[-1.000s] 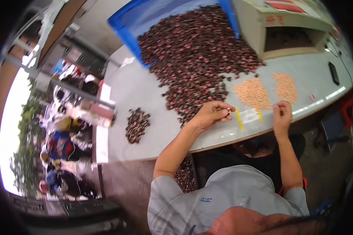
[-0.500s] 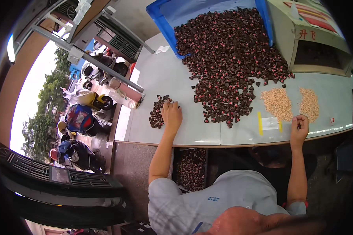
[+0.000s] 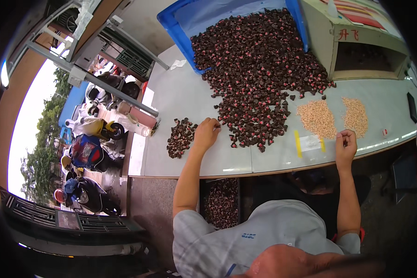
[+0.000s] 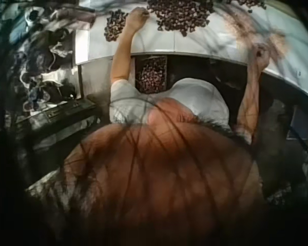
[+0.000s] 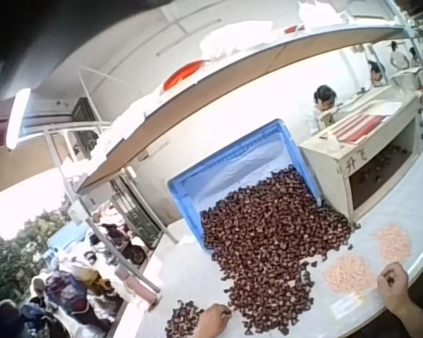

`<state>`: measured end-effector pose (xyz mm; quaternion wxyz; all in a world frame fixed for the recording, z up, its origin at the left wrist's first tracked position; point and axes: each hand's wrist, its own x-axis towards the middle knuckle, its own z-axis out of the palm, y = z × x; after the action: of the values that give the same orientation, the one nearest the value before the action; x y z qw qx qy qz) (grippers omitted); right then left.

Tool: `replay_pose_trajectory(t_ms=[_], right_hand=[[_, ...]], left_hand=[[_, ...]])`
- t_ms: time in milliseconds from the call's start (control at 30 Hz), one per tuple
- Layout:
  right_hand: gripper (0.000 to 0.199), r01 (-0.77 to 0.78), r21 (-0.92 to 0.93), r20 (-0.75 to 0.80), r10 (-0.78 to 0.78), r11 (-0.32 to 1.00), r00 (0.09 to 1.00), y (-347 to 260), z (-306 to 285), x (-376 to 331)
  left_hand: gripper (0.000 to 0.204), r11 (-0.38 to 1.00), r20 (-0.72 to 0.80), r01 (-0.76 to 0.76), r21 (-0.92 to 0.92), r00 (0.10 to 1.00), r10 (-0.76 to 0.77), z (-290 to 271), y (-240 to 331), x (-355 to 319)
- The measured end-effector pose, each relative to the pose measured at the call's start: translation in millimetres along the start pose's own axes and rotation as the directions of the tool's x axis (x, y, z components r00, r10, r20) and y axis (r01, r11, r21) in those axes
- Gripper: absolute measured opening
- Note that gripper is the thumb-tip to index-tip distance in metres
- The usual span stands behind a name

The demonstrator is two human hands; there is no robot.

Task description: The person assembles small plastic components by hand, picking up base pieces and smaller parts from the table, joining them together, and placing the assembled pieces into a pile.

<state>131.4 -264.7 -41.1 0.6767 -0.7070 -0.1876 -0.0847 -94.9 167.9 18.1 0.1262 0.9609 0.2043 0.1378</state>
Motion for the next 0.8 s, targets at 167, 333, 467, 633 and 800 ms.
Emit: replay_pose_trajectory(t_ms=[167, 333, 467, 633, 800], right_hand=[[0.005, 0.002, 0.002, 0.016, -0.002, 1.000, 1.000, -2.8, 8.8, 2.0], [0.006, 0.032, -0.156, 0.224, 0.004, 0.987, 0.974, -23.0, -1.3, 2.6], [0.007, 0.273, -0.403, 0.427, -0.084, 0.874, 0.900, -42.5, -0.5, -0.5], [0.009, 0.411, -0.503, 0.520, -0.114, 0.761, 0.847, -46.9, 8.6, 3.3], [0.006, 0.489, -0.545, 0.587, -0.106, 0.681, 0.803, -51.0, 12.3, 8.7]], left_hand=[[0.018, 0.993, 0.054, 0.121, 0.002, 0.991, -0.121, -8.9, -4.9, -12.5], [0.021, 0.994, -0.110, 0.036, -0.099, 0.993, -0.047, -16.3, -2.3, -23.6], [0.018, 0.889, 0.003, 0.114, -0.443, 0.992, -0.125, -20.5, 25.8, -17.6], [0.021, 0.638, 0.379, 0.220, -0.738, 0.917, 0.122, -20.3, 110.9, -1.8], [0.020, 0.633, 0.456, 0.109, -0.767, 0.787, 0.417, 5.8, 159.1, 12.7]])
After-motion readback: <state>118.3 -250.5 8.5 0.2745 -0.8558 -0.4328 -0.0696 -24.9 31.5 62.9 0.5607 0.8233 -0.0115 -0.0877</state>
